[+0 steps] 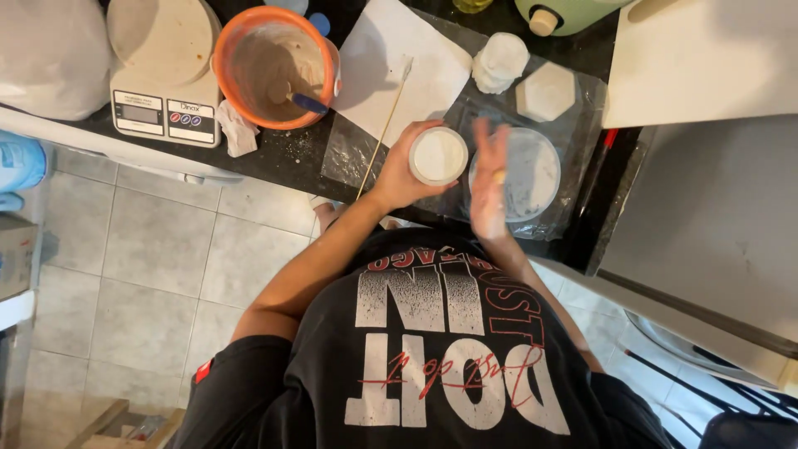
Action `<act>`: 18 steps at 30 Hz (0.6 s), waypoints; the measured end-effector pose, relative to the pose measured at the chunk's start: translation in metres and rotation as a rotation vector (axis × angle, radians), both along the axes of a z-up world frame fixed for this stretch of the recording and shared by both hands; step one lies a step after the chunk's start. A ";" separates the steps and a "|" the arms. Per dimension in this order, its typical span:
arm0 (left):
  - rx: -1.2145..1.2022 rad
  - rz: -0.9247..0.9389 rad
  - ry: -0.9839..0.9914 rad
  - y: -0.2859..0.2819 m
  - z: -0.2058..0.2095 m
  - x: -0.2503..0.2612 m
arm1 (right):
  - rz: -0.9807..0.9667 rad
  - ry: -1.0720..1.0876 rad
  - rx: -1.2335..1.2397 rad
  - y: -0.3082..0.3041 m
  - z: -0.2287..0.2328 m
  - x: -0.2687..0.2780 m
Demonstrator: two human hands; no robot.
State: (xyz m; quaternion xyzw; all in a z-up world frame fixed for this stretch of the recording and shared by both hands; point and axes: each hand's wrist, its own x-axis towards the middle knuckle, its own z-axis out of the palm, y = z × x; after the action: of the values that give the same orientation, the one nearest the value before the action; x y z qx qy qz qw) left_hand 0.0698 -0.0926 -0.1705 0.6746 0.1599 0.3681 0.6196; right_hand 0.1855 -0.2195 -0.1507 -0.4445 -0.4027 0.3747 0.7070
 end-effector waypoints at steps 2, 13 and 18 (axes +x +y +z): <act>0.005 0.031 -0.001 -0.001 0.002 0.000 | -0.172 -0.101 -0.003 -0.003 -0.016 0.013; 0.009 0.067 -0.009 -0.006 -0.002 0.005 | -0.067 -0.036 0.013 -0.002 -0.009 0.013; 0.033 0.075 0.006 -0.005 -0.004 0.005 | -0.035 -0.018 0.038 0.000 -0.012 0.011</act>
State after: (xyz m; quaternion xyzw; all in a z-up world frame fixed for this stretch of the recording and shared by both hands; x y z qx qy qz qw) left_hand 0.0746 -0.0973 -0.1740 0.6793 0.1806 0.3916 0.5938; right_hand 0.1963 -0.2191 -0.1628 -0.4414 -0.4084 0.3502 0.7182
